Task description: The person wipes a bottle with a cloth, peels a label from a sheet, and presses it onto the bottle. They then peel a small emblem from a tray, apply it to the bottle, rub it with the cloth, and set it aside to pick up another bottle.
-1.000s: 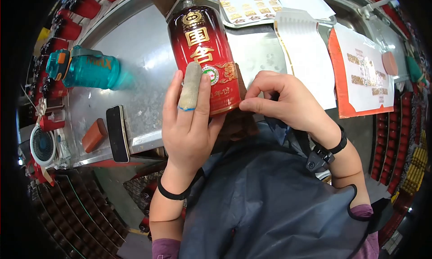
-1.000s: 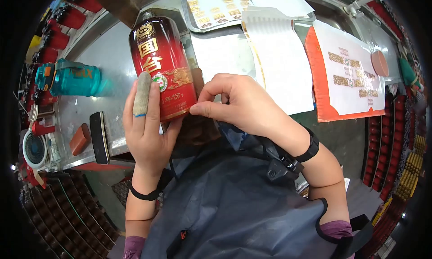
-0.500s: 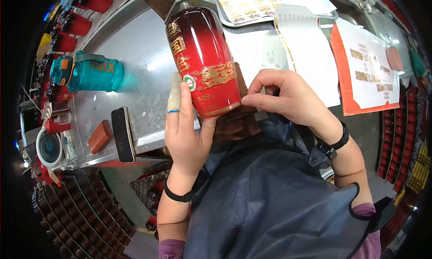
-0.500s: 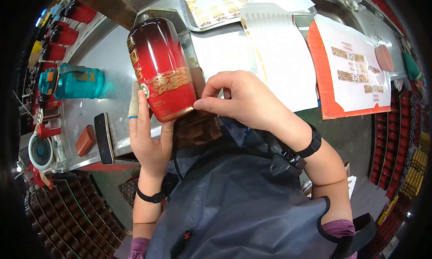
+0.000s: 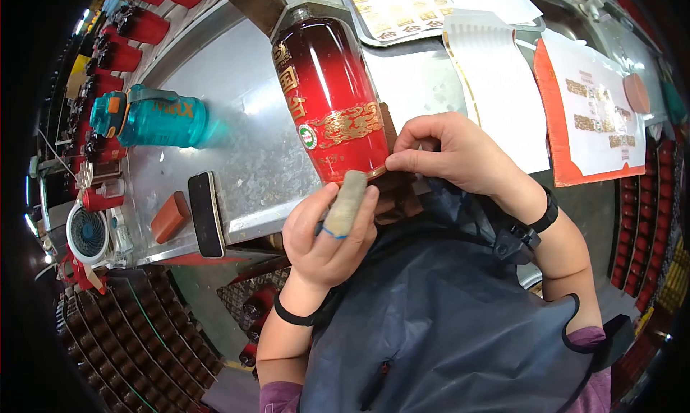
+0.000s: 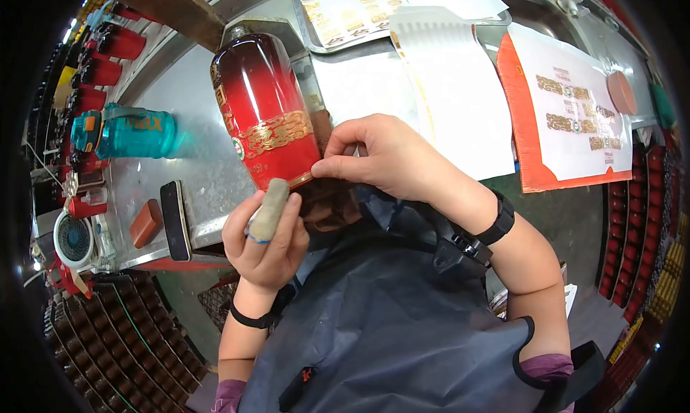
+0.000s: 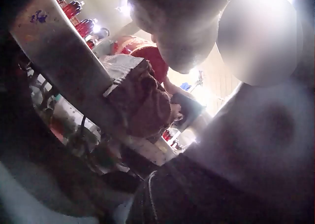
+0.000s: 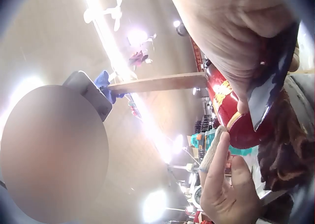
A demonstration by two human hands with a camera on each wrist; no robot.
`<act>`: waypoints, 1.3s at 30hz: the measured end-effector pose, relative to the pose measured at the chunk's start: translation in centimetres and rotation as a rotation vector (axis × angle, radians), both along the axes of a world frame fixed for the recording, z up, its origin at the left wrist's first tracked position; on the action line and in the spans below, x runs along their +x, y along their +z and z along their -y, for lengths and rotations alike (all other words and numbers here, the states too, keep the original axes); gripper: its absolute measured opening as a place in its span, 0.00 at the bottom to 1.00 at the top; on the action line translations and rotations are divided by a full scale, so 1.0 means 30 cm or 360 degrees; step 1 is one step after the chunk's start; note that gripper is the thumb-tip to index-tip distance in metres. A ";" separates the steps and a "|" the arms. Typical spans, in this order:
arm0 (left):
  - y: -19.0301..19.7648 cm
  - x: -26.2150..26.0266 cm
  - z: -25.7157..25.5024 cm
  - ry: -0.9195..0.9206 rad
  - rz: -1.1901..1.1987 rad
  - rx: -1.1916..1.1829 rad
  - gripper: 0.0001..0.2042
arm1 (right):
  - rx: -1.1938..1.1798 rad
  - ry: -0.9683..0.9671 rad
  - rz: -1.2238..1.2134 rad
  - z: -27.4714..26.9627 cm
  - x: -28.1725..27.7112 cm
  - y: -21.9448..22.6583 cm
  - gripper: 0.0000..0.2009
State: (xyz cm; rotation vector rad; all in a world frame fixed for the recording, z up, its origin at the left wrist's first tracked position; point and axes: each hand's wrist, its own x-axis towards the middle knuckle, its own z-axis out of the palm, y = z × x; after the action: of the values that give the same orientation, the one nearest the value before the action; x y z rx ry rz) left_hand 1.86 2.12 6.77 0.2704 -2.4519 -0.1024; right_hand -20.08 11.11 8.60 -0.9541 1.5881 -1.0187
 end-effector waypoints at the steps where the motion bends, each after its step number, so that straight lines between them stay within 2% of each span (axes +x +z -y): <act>1: 0.000 -0.015 -0.002 -0.0044 0.0001 -0.0064 0.17 | -0.0003 -0.0006 -0.0005 -0.001 -0.001 -0.003 0.08; 3: -0.002 -0.039 -0.008 -0.0142 0.0037 -0.0142 0.17 | -0.0033 0.0018 0.0044 0.000 0.000 -0.011 0.09; 6: -0.025 -0.036 -0.020 -0.0114 0.0032 -0.0075 0.17 | 0.0016 0.0020 0.0106 -0.005 0.002 -0.035 0.09; 7: -0.019 -0.020 -0.015 -0.0029 0.0060 -0.0128 0.22 | -0.0005 0.0044 0.0088 -0.007 0.004 -0.040 0.10; 8: -0.015 -0.025 -0.008 -0.0037 0.0059 -0.0134 0.22 | -0.0011 0.0036 0.0086 -0.008 0.005 -0.045 0.10; 10: 0.001 -0.036 0.002 0.0275 -0.0011 -0.0038 0.28 | -0.0076 0.0002 0.0128 -0.008 0.010 -0.054 0.14; 11: 0.020 -0.050 0.015 0.0256 0.0016 0.0014 0.33 | -0.0078 0.0005 0.0128 -0.007 0.008 -0.046 0.14; 13: 0.025 -0.077 0.044 0.0254 0.0038 0.0106 0.34 | -0.0007 0.0097 0.0139 -0.002 0.001 -0.018 0.09; 24: -0.004 -0.050 0.070 0.0237 -0.0033 0.0436 0.36 | -0.0112 -0.0019 -0.0031 -0.047 -0.009 0.079 0.08; 29: 0.011 -0.064 0.072 0.0228 -0.0050 0.0402 0.36 | -0.0198 -0.0001 -0.0060 -0.066 0.000 0.142 0.11; 33: 0.027 -0.071 0.068 0.0199 -0.0029 0.0337 0.36 | -0.0178 -0.0013 -0.0145 -0.077 -0.002 0.192 0.07; 39: 0.028 -0.071 0.067 0.0213 -0.0038 0.0354 0.36 | -0.0092 -0.0039 -0.0147 -0.074 -0.019 0.163 0.06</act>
State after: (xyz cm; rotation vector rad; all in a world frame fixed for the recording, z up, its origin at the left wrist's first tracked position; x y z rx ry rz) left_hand -0.28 0.10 7.62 0.5264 -2.3920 -0.3191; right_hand -20.67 13.33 13.49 -1.0364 1.6575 -1.0554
